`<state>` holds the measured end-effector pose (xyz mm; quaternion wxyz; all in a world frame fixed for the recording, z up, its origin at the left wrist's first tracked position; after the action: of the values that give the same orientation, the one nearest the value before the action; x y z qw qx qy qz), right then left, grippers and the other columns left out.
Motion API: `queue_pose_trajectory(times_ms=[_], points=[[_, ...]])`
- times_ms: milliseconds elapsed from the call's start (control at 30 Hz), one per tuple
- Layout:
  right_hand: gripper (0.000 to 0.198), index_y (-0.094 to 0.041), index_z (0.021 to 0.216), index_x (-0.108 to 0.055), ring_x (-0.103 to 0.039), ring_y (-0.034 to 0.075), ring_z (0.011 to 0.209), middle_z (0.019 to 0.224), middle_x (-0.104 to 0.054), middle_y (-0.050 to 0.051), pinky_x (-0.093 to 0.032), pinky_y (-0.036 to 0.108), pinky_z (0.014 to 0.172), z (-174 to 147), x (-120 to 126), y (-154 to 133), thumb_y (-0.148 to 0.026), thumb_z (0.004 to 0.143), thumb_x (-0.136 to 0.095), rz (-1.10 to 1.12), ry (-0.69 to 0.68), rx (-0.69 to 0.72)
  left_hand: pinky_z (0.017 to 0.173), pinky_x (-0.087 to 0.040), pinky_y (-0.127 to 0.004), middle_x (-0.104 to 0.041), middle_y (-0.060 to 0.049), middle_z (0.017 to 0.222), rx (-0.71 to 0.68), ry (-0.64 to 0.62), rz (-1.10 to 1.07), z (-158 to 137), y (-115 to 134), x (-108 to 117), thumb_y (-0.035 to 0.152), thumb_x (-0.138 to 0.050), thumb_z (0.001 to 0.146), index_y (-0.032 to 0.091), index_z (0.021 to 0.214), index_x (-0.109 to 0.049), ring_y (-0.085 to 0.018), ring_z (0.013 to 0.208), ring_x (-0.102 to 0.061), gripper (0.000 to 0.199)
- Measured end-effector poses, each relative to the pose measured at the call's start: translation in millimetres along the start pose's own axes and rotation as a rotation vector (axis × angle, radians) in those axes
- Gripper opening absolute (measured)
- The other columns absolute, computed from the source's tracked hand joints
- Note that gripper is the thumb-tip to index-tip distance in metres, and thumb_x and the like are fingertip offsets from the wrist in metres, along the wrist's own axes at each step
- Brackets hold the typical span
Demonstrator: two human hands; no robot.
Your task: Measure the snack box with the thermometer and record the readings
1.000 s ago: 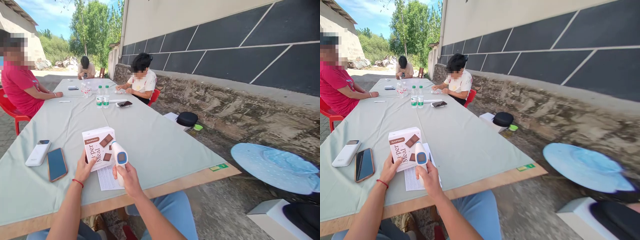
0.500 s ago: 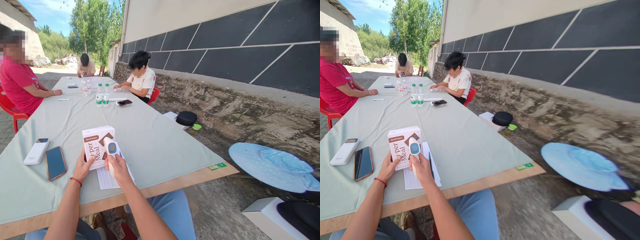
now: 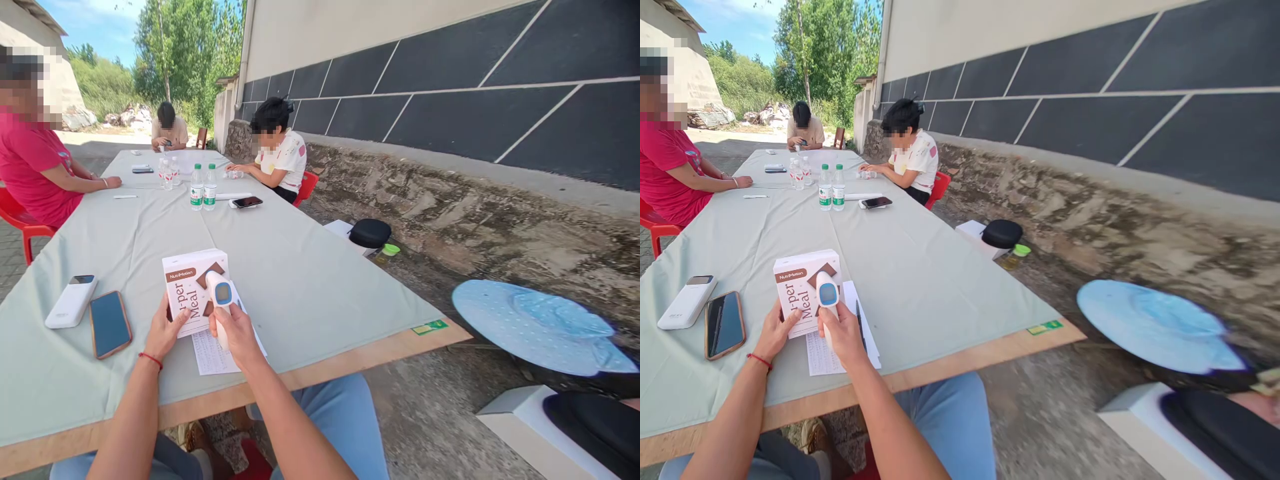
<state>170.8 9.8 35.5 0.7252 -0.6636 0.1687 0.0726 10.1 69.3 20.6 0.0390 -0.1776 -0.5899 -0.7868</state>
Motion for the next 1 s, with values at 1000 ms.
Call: queue_pose_trajectory(times_ms=[1000], points=[[0.031, -0.021, 0.072, -0.052, -0.046, 0.012, 0.054, 0.056, -0.052, -0.004, -0.038, 0.027, 0.057, -16, 18, -30, -0.049, 0.078, -0.063, -0.046, -0.079, 0.026, 0.091, -0.048, -0.044, -0.064, -0.015, 0.12, 0.068, 0.058, 0.081, 2, -8, 4, 0.059, -0.067, 0.071, 0.015, 0.123, -0.05, -0.031, 0.108, -0.061, 0.07]])
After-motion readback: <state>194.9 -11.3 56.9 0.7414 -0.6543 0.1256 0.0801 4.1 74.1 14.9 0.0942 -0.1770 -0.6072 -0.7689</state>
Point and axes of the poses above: each hand's wrist, its own z-axis towards the middle knuckle, its own x-axis out of the back of the hand, y = z × x, the point moved 5 cm from there along z, towards the middle knuckle
